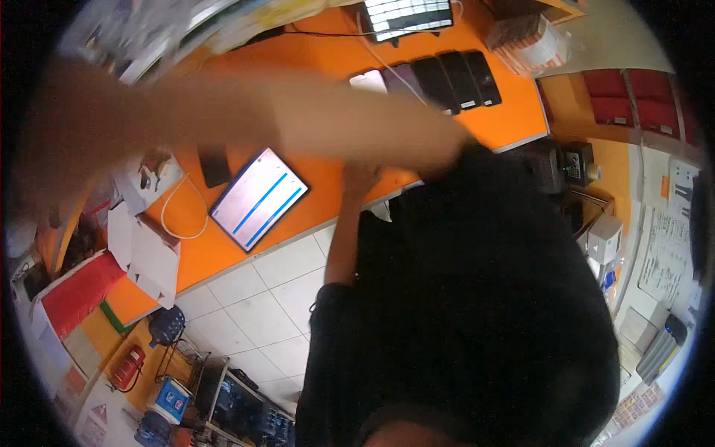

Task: The person assembles multiple red and white cardboard boxes by folding and stacking them on an orange counter. Later, the person puts on a disposable glove, retrieves cooked chicken from a heated display, and cuts it into pieces on a cutting board using a knife.

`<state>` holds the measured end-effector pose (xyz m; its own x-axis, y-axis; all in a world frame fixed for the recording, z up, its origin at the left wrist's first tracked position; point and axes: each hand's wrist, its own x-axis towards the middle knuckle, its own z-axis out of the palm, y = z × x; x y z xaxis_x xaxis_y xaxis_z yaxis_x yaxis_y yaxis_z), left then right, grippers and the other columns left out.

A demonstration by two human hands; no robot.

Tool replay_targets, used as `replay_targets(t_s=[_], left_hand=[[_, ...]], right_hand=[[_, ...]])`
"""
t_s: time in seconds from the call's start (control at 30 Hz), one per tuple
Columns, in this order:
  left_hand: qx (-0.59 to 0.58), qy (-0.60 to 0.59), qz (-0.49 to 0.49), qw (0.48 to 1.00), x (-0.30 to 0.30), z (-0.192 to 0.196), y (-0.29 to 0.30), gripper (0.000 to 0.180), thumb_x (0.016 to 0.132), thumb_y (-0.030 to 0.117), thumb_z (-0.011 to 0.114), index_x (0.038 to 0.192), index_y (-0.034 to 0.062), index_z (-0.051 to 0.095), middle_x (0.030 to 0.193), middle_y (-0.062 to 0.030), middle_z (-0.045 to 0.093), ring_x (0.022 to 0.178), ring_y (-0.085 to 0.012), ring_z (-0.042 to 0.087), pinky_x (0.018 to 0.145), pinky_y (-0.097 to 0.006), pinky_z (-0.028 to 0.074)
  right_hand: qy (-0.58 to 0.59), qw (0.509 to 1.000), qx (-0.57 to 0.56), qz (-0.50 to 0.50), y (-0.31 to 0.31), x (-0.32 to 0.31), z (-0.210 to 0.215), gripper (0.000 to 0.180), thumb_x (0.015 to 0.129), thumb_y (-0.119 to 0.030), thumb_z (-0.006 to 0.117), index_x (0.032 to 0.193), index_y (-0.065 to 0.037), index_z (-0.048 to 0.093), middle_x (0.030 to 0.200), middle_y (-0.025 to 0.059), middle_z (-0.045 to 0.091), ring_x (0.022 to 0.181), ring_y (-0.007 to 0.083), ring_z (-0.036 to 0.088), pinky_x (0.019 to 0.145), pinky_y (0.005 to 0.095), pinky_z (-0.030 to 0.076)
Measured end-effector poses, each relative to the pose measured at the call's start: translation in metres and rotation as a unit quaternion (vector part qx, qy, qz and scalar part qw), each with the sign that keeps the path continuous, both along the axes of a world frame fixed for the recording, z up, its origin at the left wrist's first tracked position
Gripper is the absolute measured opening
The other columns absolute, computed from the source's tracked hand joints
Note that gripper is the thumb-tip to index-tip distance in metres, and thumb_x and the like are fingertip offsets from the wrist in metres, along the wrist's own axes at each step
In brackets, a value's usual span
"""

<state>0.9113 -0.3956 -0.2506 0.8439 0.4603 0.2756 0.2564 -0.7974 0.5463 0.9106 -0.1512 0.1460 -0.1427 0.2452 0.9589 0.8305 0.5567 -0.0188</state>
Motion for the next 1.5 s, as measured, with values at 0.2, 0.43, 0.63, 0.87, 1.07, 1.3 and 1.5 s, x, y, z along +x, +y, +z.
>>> replay_targets(t_s=[0.2, 0.43, 0.63, 0.87, 1.07, 1.3, 1.5], left_hand=[[-0.024, 0.031, 0.040, 0.998, -0.006, 0.010, -0.012, 0.019, 0.080, 0.024, 0.065, 0.077, 0.0071, 0.059, 0.067, -0.0107, 0.058, 0.065, -0.0281, 0.060, 0.061, -0.040, 0.049], [-0.001, 0.079, 0.095, 0.992, -0.012, 0.000, -0.017, 0.015, 0.073, 0.020, 0.068, 0.074, 0.0109, 0.056, 0.066, -0.0064, 0.055, 0.058, -0.0255, 0.057, 0.053, -0.038, 0.048], [0.041, 0.075, 0.119, 0.989, 0.001, 0.009, -0.014, 0.017, 0.075, 0.022, 0.067, 0.075, 0.0097, 0.056, 0.064, -0.0067, 0.054, 0.057, -0.0242, 0.056, 0.052, -0.038, 0.048], [0.063, 0.101, 0.118, 0.986, 0.002, 0.009, -0.013, 0.016, 0.078, 0.023, 0.064, 0.075, 0.0095, 0.055, 0.064, -0.0071, 0.055, 0.056, -0.0240, 0.057, 0.053, -0.037, 0.048], [0.048, 0.128, 0.118, 0.984, -0.003, 0.003, -0.014, 0.017, 0.078, 0.025, 0.063, 0.076, 0.0099, 0.055, 0.064, -0.0071, 0.055, 0.056, -0.0243, 0.057, 0.052, -0.037, 0.048], [0.054, 0.132, 0.103, 0.984, -0.006, -0.001, -0.014, 0.020, 0.075, 0.025, 0.065, 0.083, 0.0091, 0.056, 0.067, -0.0078, 0.056, 0.058, -0.0249, 0.057, 0.053, -0.038, 0.049], [0.044, 0.163, 0.094, 0.981, -0.011, -0.001, -0.012, 0.022, 0.072, 0.023, 0.067, 0.084, 0.0085, 0.056, 0.069, -0.0082, 0.056, 0.061, -0.0268, 0.058, 0.055, -0.039, 0.049]], right_hand=[[0.135, 0.897, -0.357, -0.222, -0.230, 0.181, -0.220, 0.055, 0.077, -0.052, 0.065, 0.116, -0.013, 0.061, 0.115, 0.0118, 0.058, 0.107, 0.0285, 0.050, 0.090, 0.0524, 0.031], [0.039, 0.866, -0.261, -0.424, -0.184, 0.327, -0.288, 0.049, 0.085, -0.039, 0.059, 0.131, -0.022, 0.052, 0.138, 0.0175, 0.042, 0.125, 0.0376, 0.039, 0.095, 0.0577, 0.035], [0.051, 0.849, -0.303, -0.429, -0.155, 0.352, -0.314, 0.055, 0.085, -0.046, 0.054, 0.138, -0.037, 0.043, 0.143, 0.0175, 0.034, 0.122, 0.0426, 0.038, 0.094, 0.0629, 0.032], [0.080, 0.832, -0.354, -0.420, -0.160, 0.351, -0.311, 0.061, 0.082, -0.046, 0.057, 0.140, -0.037, 0.040, 0.145, 0.0184, 0.032, 0.122, 0.0427, 0.036, 0.092, 0.0629, 0.032], [0.058, 0.893, -0.220, -0.388, -0.156, 0.360, -0.321, 0.060, 0.085, -0.046, 0.058, 0.140, -0.029, 0.042, 0.143, 0.0193, 0.034, 0.124, 0.0423, 0.034, 0.095, 0.0618, 0.030], [0.033, 0.909, -0.185, -0.372, -0.194, 0.368, -0.329, 0.061, 0.083, -0.038, 0.066, 0.135, -0.012, 0.047, 0.136, 0.0114, 0.046, 0.127, 0.0413, 0.035, 0.101, 0.0576, 0.028], [0.067, 0.886, -0.293, -0.353, -0.196, 0.370, -0.317, 0.056, 0.084, -0.040, 0.062, 0.133, -0.015, 0.050, 0.131, 0.0209, 0.047, 0.122, 0.0426, 0.038, 0.099, 0.0594, 0.028]])
